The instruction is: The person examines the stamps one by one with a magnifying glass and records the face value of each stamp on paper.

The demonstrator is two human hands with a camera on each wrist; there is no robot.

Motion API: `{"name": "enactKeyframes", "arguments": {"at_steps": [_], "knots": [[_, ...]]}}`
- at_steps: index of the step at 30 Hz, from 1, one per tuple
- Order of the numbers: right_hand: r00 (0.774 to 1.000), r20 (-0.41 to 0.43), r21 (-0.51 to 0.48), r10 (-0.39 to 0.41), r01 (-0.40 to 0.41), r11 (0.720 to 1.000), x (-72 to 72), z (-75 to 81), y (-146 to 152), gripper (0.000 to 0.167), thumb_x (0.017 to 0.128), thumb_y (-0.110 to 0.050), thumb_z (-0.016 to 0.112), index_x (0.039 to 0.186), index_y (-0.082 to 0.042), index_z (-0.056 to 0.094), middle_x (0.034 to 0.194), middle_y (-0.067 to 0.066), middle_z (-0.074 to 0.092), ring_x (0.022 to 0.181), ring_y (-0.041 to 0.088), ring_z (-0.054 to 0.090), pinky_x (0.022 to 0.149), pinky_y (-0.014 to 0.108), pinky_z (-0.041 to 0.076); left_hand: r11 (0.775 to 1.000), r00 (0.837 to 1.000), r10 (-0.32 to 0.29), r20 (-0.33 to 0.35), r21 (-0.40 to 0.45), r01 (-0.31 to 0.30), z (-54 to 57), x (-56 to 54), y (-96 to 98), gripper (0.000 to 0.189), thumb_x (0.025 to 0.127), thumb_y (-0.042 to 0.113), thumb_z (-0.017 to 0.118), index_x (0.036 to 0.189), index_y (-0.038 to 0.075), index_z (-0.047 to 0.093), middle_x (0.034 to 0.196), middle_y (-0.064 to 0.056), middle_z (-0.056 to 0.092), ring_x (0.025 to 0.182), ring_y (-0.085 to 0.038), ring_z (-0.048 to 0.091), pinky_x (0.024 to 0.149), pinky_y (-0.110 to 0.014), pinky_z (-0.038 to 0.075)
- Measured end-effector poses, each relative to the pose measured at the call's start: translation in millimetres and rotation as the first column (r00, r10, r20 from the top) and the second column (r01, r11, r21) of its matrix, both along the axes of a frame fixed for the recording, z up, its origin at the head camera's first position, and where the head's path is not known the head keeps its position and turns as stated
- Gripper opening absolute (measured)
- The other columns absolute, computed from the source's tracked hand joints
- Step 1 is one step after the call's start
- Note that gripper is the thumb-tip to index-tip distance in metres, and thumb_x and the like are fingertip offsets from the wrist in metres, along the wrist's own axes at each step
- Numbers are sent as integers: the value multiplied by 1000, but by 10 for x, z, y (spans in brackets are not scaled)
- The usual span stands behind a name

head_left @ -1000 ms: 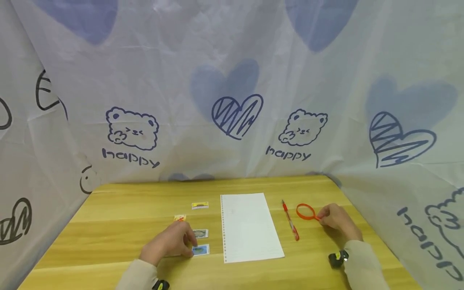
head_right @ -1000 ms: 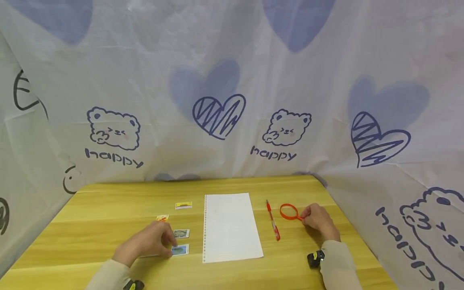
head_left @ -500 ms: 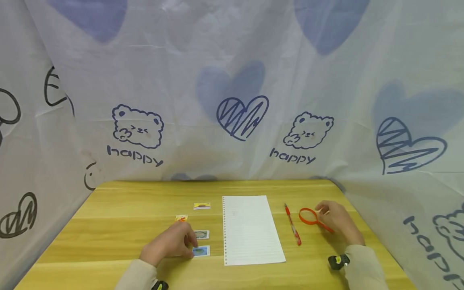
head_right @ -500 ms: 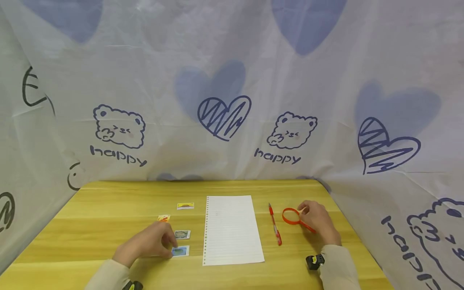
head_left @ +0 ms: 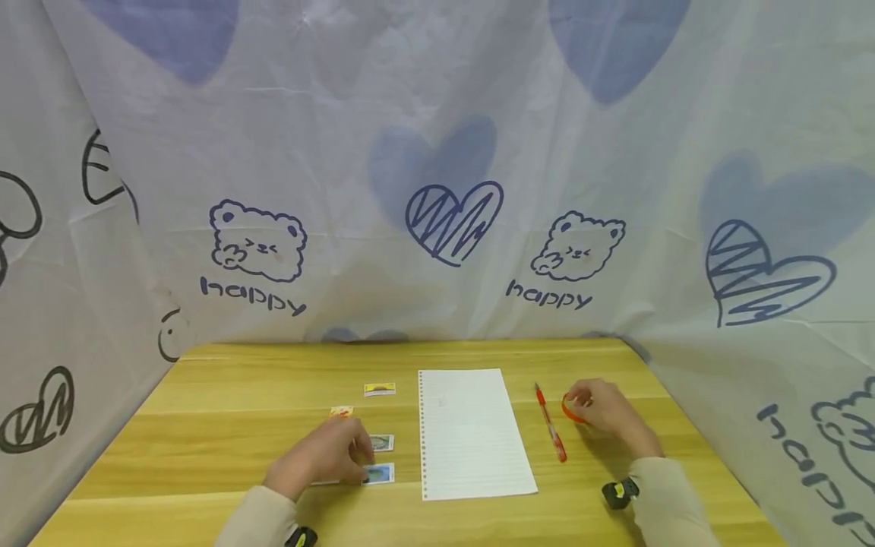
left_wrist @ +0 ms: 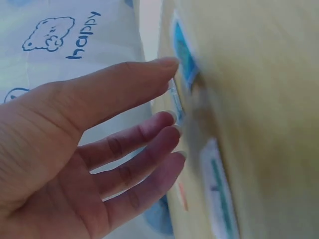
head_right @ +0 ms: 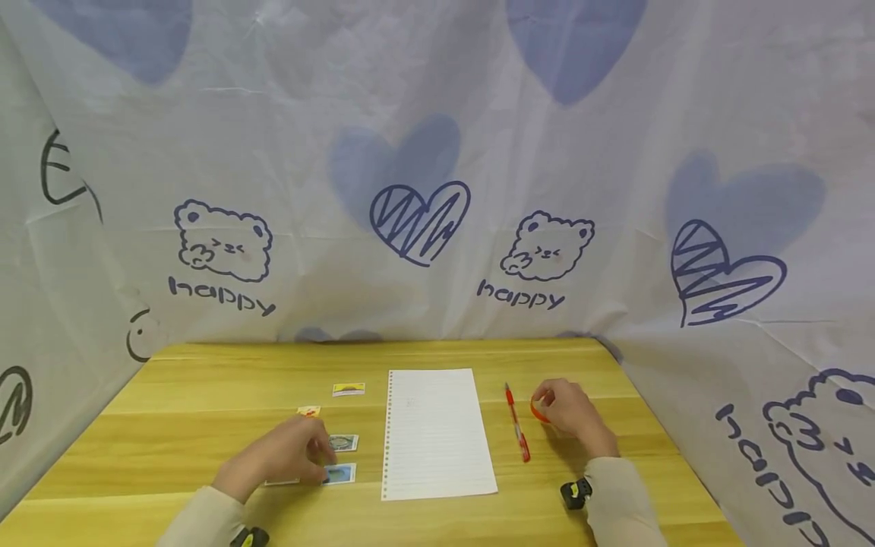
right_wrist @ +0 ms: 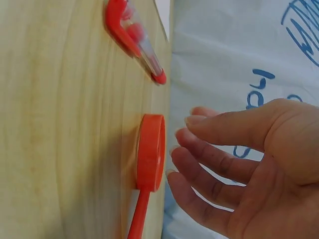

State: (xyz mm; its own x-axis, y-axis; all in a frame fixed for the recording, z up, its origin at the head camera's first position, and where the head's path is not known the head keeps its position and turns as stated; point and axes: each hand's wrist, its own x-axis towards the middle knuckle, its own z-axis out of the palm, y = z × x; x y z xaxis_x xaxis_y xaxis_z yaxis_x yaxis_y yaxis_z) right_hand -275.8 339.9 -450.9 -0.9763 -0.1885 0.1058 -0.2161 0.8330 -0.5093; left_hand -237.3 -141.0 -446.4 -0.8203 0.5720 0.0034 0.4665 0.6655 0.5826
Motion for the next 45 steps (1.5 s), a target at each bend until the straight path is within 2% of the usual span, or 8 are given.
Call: {"name": "enactKeyframes", "arguments": {"at_steps": [5,10,16,22,26,32,39,45], "knots": [[998,-41,31,47,-46,998,-85,-28,-72,17,83,8,68,97,-1,73,86,11,73,80,20,65,73,36,54,999,995,11,-94,-35,-15,77,-63,174,16,86,10,81,102,5,81,104,-9,79,94,-26,72,81,-44,61],[993,-50,53,107,-104,993,-171,-60,-173,26,76,13,67,97,-1,72,88,15,73,82,24,66,74,40,56,996,981,54,-185,-65,-67,54,-176,415,29,89,14,79,115,3,76,117,-11,75,110,-33,69,92,-53,58],[989,-38,71,142,-139,988,-262,-137,-265,28,75,13,68,97,-4,73,90,16,71,84,26,65,78,45,56,988,964,2,-264,-147,-42,-17,-322,621,38,92,20,75,126,4,71,119,-14,73,107,-33,68,89,-52,59],[981,-35,87,189,-185,979,-305,-188,-326,35,71,18,58,93,-4,75,87,14,72,77,21,61,70,34,53,968,978,37,-203,-236,-86,-62,-375,740,49,91,29,78,134,8,67,128,-15,69,116,-34,66,98,-53,56],[977,-20,84,211,-208,974,-327,-235,-361,39,71,22,53,90,-3,75,86,12,74,73,16,61,65,26,51,963,987,63,-147,-249,-98,-103,-410,765,51,89,32,82,133,10,68,134,-12,69,124,-33,64,104,-52,53],[975,-8,124,222,-219,968,-361,-258,-416,36,71,23,53,87,-5,71,79,9,71,71,15,60,67,29,52,962,990,83,-111,-249,-109,-134,-472,777,48,85,29,86,126,9,73,133,-11,71,125,-31,64,105,-51,53],[990,-5,184,138,-135,974,-385,-227,-499,31,74,19,59,81,-9,70,75,3,64,72,16,52,71,33,49,966,992,103,-70,-230,-117,-120,-502,786,46,85,26,86,125,8,74,133,-11,71,122,-29,65,107,-49,52],[994,-28,201,105,-97,975,-378,-178,-502,27,75,16,67,77,-11,70,76,1,65,74,16,52,72,31,47,970,993,94,-67,-220,-106,-96,-515,805,44,84,24,87,124,8,75,131,-10,72,109,-21,65,99,-44,54]]}}
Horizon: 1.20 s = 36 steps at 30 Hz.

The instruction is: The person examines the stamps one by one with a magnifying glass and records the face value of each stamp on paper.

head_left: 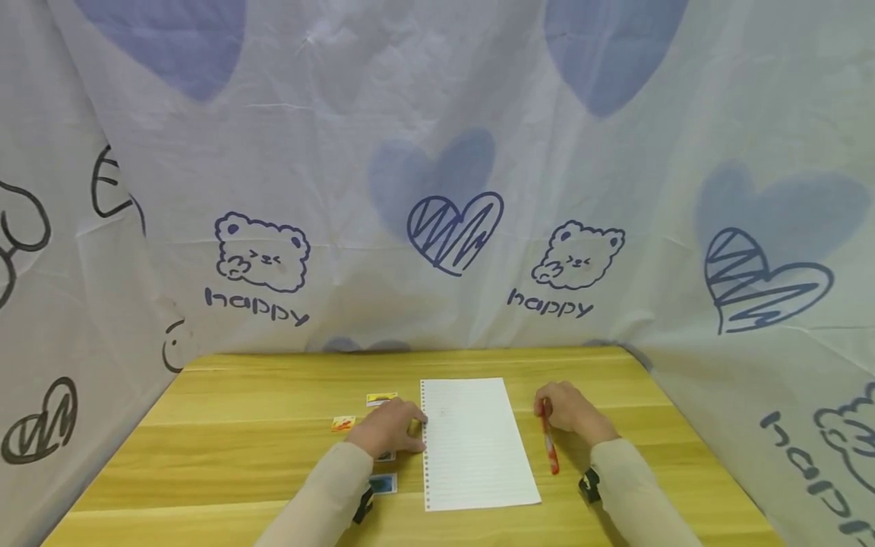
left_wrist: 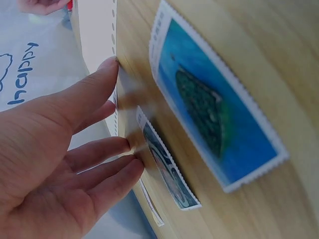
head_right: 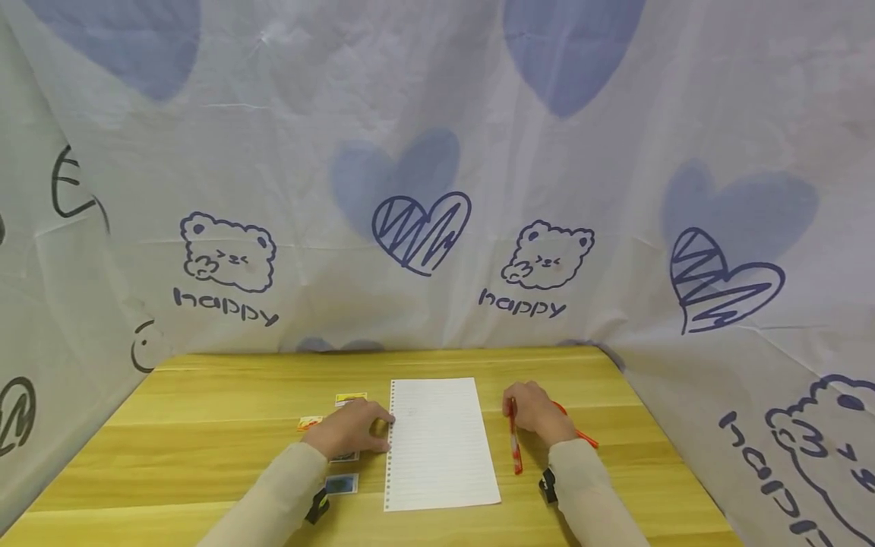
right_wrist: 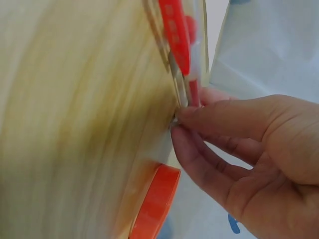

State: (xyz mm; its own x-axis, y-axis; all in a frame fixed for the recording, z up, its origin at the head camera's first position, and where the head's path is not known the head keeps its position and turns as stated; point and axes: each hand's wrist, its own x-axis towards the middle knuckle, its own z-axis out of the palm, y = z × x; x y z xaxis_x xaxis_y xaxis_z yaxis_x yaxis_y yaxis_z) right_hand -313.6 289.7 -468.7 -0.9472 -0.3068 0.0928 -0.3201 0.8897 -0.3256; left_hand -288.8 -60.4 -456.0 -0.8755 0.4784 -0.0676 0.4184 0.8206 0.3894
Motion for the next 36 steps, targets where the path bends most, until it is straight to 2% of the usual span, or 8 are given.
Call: {"name": "enactKeyframes", "arguments": {"at_steps": [6,8,13,20,26,29,36], "knots": [[999,2,-86,42,-42,995,39,47,30,23,74,12,79,79,-9,69,75,2,63,71,13,49,65,24,43,1000,1000,-4,11,26,3,13,3,-11,44,84,22,87,123,7,75,129,-11,73,88,-18,54,84,-39,49],[999,4,-111,47,-47,993,54,45,39,22,76,10,79,80,-9,69,75,2,63,71,13,49,65,23,43,999,1000,-12,13,37,12,4,5,-18,44,84,21,87,123,6,74,129,-12,72,86,-18,54,85,-39,50],[996,-28,-154,81,-84,984,47,44,19,19,82,5,76,82,-11,67,74,-1,63,70,10,50,65,22,43,998,999,-32,1,47,32,-20,-5,-37,43,84,21,87,123,6,74,129,-13,72,91,-18,58,96,-44,55],[989,-69,-212,131,-143,967,39,163,-128,13,88,3,72,87,-8,65,78,3,66,71,10,54,65,23,45,999,1000,-14,5,41,13,-36,-20,-34,44,84,24,87,123,8,74,130,-11,72,97,-18,58,100,-46,54],[992,-51,-231,111,-120,965,1,196,-272,6,94,-3,68,93,-6,63,82,3,67,73,10,56,66,23,48,999,1000,-1,26,45,-1,-39,-37,-34,45,84,24,87,124,8,74,133,-12,70,104,-20,61,102,-47,53],[996,-28,-278,90,-94,956,-30,194,-341,4,97,-6,67,96,-5,63,81,4,65,71,11,55,64,23,48,999,1000,-4,25,51,3,-25,-40,-37,45,84,24,87,124,7,74,133,-12,70,100,-19,60,102,-47,53],[995,66,-419,76,-42,907,-27,206,-528,7,99,-6,63,101,1,62,79,10,70,68,14,65,59,23,54,999,999,6,38,52,-8,-7,-26,-39,45,85,23,86,125,8,74,135,-13,69,96,-19,55,96,-44,52]]}}
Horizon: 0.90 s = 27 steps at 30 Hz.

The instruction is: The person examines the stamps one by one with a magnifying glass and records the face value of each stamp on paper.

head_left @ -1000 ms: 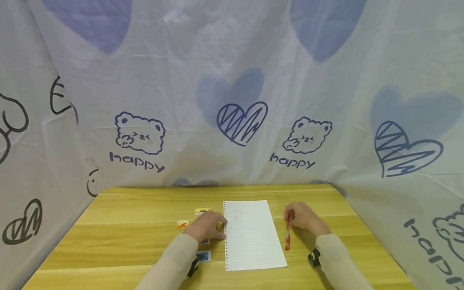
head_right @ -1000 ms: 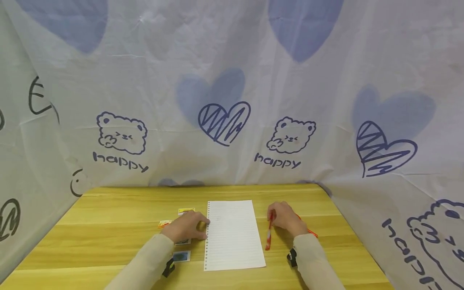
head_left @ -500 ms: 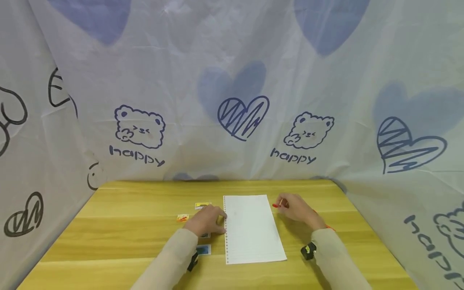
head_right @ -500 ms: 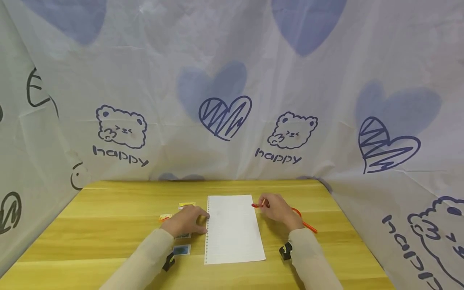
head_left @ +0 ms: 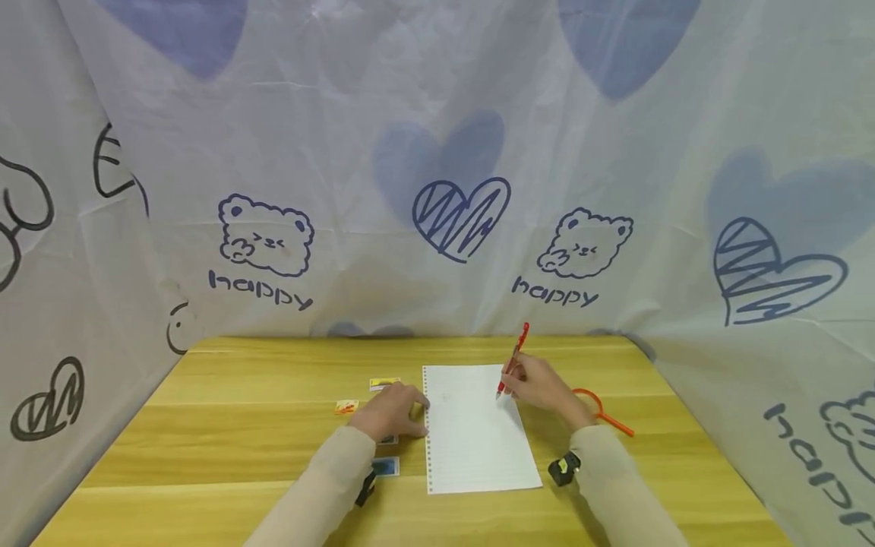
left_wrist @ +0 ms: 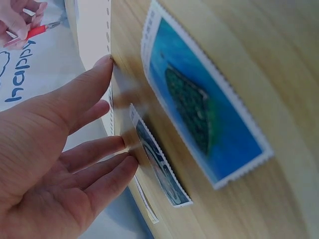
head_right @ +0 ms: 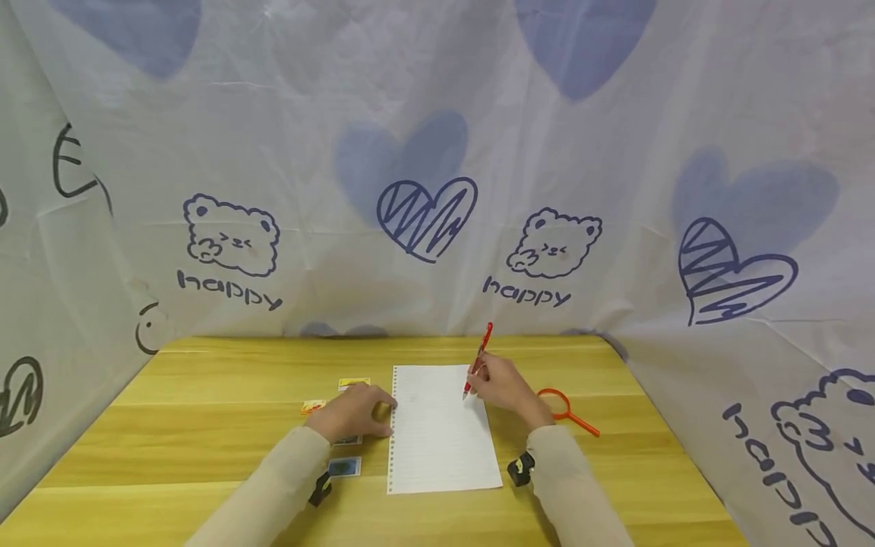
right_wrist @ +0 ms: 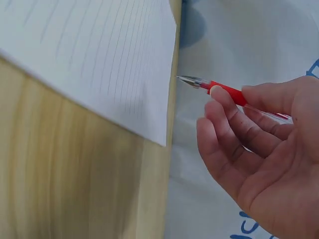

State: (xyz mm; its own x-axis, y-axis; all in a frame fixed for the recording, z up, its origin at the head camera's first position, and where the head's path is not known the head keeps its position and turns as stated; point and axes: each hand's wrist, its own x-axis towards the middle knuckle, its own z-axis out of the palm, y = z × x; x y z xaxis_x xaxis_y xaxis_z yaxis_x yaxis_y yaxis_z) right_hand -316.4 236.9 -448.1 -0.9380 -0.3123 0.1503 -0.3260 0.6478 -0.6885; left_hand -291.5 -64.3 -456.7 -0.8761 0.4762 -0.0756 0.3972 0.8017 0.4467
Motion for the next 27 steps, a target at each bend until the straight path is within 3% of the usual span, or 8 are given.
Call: {"name": "enactKeyframes", "arguments": {"at_steps": [6,11,21,27], "knots": [[996,65,-69,-63,68,995,-18,-21,-137,9,99,-8,64,101,0,62,83,11,73,68,13,66,62,24,57,1000,1000,-3,-4,-9,3,-2,-13,15,45,85,24,86,125,8,74,133,-12,70,89,-19,52,86,-40,49],[988,109,-135,-106,121,983,-44,-11,-233,11,96,-8,65,101,2,66,84,11,74,69,13,67,66,26,60,1000,1000,5,-6,-12,-5,3,-22,24,45,84,24,87,124,8,74,134,-11,70,94,-19,54,94,-41,52],[985,150,-193,-81,110,975,-121,-81,-355,19,98,-10,64,102,5,74,88,15,76,69,12,68,68,29,63,999,1000,30,4,-18,-30,28,0,34,45,83,23,87,124,8,75,136,-12,69,103,-21,59,103,-46,52],[976,195,-213,-98,140,967,-138,-130,-433,15,95,-10,71,103,2,73,88,12,75,69,13,68,71,32,64,999,999,39,14,-24,-39,20,1,32,45,83,24,88,124,9,75,134,-11,70,98,-21,57,99,-44,52]]}}
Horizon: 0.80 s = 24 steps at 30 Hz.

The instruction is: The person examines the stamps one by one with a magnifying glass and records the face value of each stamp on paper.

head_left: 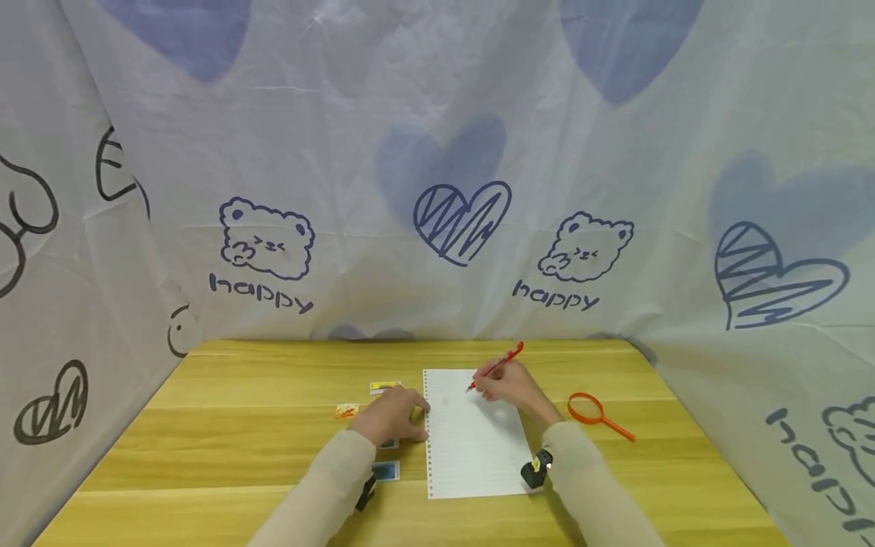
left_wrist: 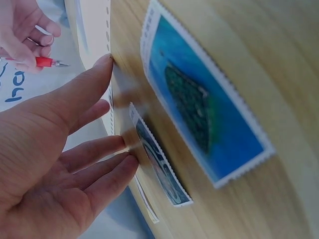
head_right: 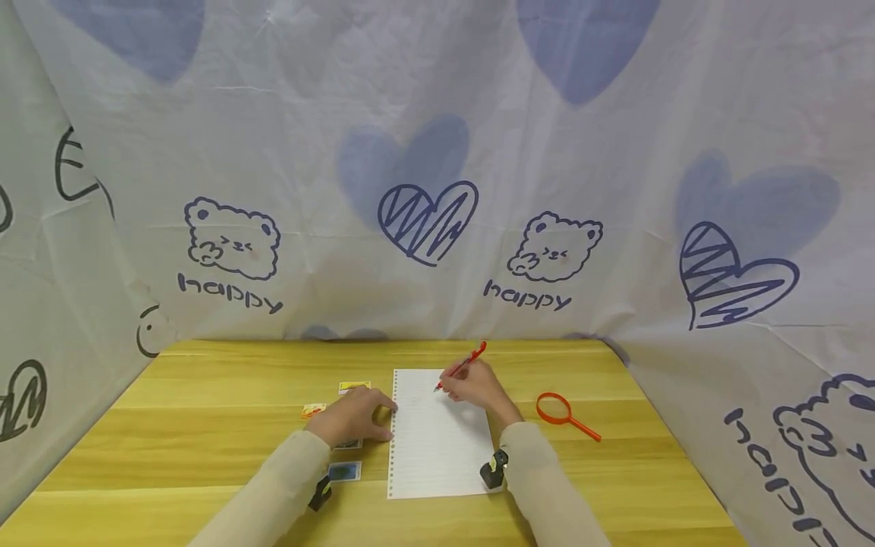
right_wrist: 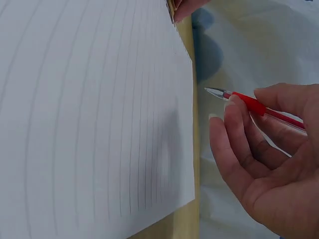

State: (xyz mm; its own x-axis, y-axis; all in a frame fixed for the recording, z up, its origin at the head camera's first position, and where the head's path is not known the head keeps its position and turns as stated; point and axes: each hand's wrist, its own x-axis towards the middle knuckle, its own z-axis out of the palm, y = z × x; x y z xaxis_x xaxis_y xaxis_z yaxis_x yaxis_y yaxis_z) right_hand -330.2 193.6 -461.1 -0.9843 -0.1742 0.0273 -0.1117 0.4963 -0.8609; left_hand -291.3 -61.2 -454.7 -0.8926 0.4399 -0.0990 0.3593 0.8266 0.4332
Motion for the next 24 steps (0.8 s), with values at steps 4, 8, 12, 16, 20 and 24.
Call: {"name": "enactKeyframes", "arguments": {"at_steps": [4,8,12,16,20,24], "knots": [[1000,-1,-5,8,-8,1000,-16,-27,-19,14,91,-8,75,101,1,72,86,10,75,68,11,67,71,31,63,1000,1000,-7,-4,2,7,-4,-10,2,45,83,24,87,124,9,75,134,-11,70,97,-20,55,99,-44,52],[1000,-7,-19,17,-17,1000,-44,-68,-34,14,89,-6,76,99,1,70,83,9,75,66,11,67,69,33,63,1000,1000,-17,-12,2,17,-11,-18,0,45,84,24,87,124,8,74,134,-13,69,102,-21,57,102,-46,52],[1000,0,-3,3,-3,1000,-56,-88,-62,11,89,-7,76,98,-1,72,84,8,74,66,13,67,67,30,62,1000,999,-25,-19,-1,25,-14,-21,-2,45,84,24,87,123,8,75,132,-13,70,104,-21,58,102,-47,52],[1000,16,12,-21,21,1000,-53,-95,-92,12,90,-10,76,100,-2,76,84,8,73,67,14,68,66,28,61,1000,1000,-22,-17,2,22,-14,-25,0,45,83,25,88,123,8,75,132,-12,70,102,-21,58,101,-47,52],[998,47,19,-39,39,999,-48,-117,-119,12,92,-11,74,100,-3,76,82,7,72,68,13,66,67,28,60,1000,1000,-26,-15,6,26,-24,-29,1,45,83,25,88,123,8,75,132,-12,70,100,-20,57,102,-46,52],[995,80,15,-51,50,999,-51,-148,-147,11,92,-12,75,99,-5,76,80,3,72,68,13,65,67,28,60,1000,1000,-24,-14,10,24,-17,-16,1,45,83,25,88,123,8,75,131,-12,71,98,-19,56,101,-46,52]]}}
